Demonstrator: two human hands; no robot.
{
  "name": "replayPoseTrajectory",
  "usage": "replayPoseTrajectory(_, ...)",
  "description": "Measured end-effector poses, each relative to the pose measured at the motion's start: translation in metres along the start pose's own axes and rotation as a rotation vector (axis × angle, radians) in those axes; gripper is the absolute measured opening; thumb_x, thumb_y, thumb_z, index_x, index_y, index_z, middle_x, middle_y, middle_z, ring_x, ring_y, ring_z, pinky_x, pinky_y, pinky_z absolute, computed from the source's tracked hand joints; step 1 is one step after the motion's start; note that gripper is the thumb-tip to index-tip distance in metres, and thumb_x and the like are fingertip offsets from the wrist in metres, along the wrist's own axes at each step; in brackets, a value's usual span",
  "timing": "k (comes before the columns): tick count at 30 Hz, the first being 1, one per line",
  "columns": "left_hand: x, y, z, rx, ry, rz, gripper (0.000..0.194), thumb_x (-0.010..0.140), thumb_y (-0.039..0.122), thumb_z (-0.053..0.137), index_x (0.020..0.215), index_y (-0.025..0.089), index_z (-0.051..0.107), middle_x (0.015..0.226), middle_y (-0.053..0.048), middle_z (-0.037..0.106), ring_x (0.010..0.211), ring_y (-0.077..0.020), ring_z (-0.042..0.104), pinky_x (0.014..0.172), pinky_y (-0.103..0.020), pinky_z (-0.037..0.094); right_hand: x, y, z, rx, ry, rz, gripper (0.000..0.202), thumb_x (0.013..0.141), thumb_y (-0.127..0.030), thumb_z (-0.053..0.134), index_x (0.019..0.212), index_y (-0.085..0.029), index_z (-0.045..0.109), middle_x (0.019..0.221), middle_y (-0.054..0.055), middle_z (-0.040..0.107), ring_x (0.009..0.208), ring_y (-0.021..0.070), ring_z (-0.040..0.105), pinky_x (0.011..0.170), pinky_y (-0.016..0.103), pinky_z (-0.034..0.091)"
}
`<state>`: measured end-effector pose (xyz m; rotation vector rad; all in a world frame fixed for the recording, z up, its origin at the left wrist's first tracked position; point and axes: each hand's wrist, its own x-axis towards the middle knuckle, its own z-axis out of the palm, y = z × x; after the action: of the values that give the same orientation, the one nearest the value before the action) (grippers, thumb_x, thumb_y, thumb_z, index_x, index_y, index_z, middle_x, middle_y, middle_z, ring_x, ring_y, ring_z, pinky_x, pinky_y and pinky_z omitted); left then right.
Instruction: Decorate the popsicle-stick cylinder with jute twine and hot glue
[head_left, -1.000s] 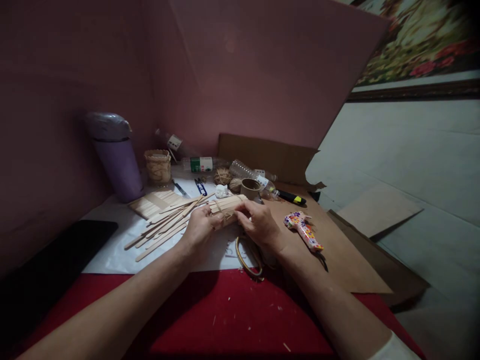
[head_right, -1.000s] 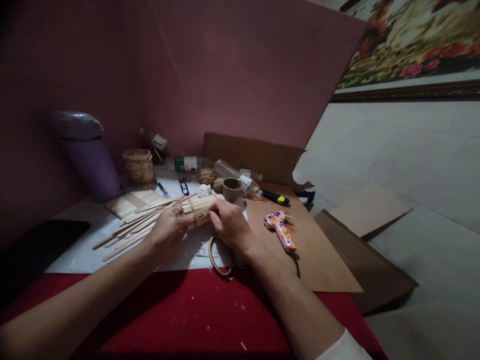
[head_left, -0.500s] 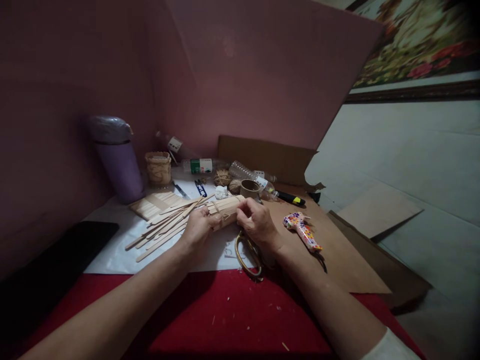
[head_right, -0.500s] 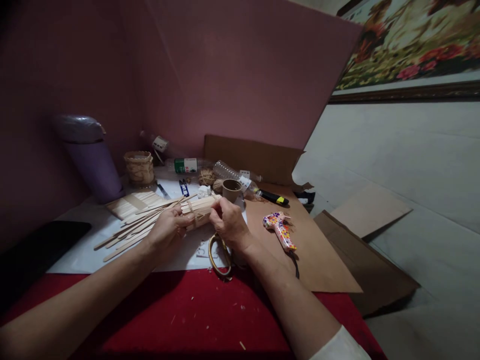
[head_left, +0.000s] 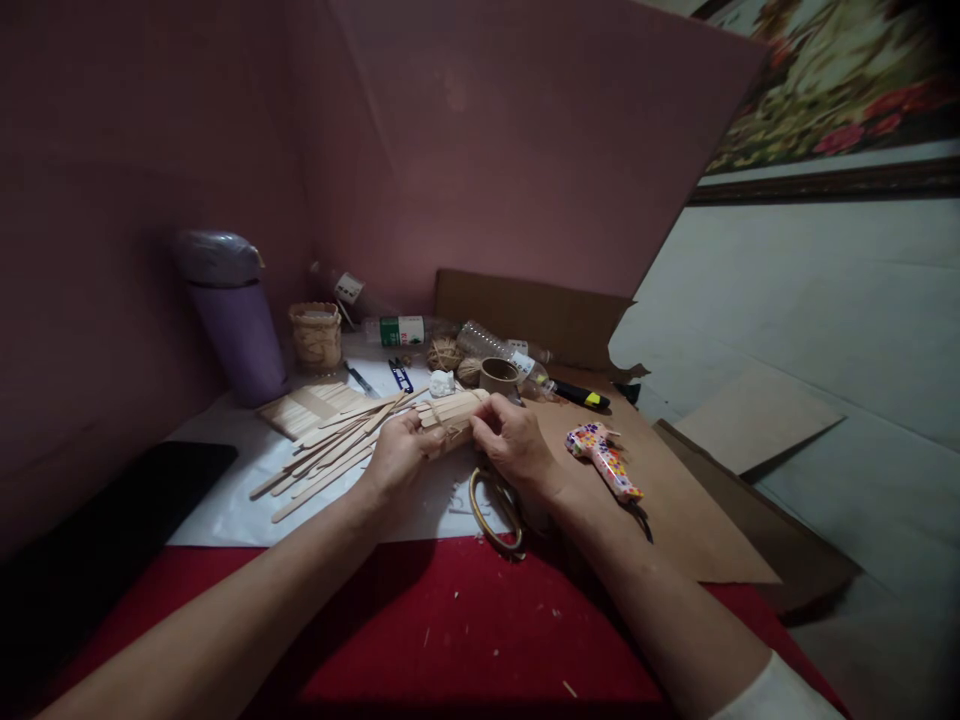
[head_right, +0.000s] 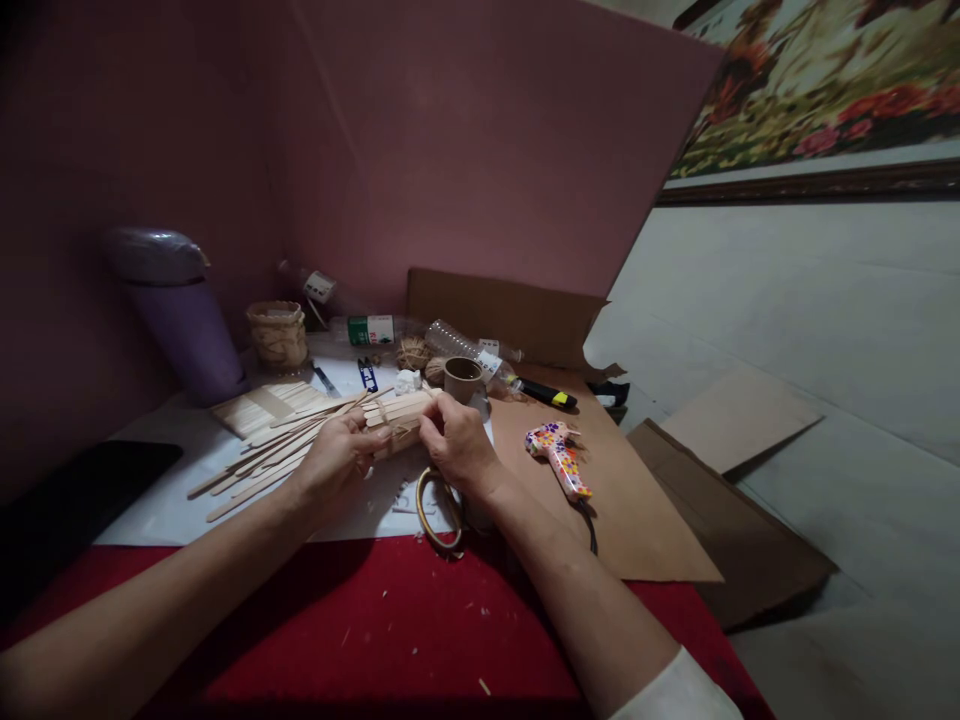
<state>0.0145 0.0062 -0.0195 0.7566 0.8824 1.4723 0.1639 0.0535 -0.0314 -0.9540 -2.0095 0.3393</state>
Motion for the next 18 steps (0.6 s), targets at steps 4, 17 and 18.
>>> replayPoseTrajectory(4,-0.0008,0.0005,0.0004,0.011,0.006,-0.023,0.024,0.056,-0.003,0.065,0.076,0.009,0.071,0.064,-0.005,0.070,0.056,-0.0141,0.062,0.058,-0.023,0.049,-0.0004,-0.0005,-0.0007,0.041,-0.023,0.027,0.012,0.082,-0.022,0.057,0.071,-0.021,0.055,0.060,-0.001,0.060,0.057,0.0138,0.055,0.054,0.023,0.038)
replayPoseTrajectory(17,-0.0014,0.0002,-0.0003,-0.003,-0.019,-0.008,0.026,0.055,-0.003,0.065,0.077,0.010,0.072,0.057,-0.002,0.066,0.054,-0.0146,0.060,0.059,-0.025,0.049,0.0018,0.0027,-0.0013,0.084,-0.027,0.088,0.014,0.080,-0.023,0.057,0.068,-0.021,0.052,0.057,-0.003,0.059,0.053,0.0124,0.054,0.052,0.022,0.038)
replayPoseTrajectory(18,-0.0014,-0.0003,-0.0005,-0.002,-0.020,-0.008,0.026,0.055,-0.003,0.065,0.077,0.010,0.072,0.060,-0.003,0.068,0.056,-0.0151,0.061,0.059,-0.025,0.049,0.0019,0.0024,-0.0017,0.082,-0.022,0.097,0.014,0.080,-0.022,0.057,0.067,-0.021,0.052,0.056,-0.003,0.059,0.053,0.0122,0.053,0.052,0.022,0.038)
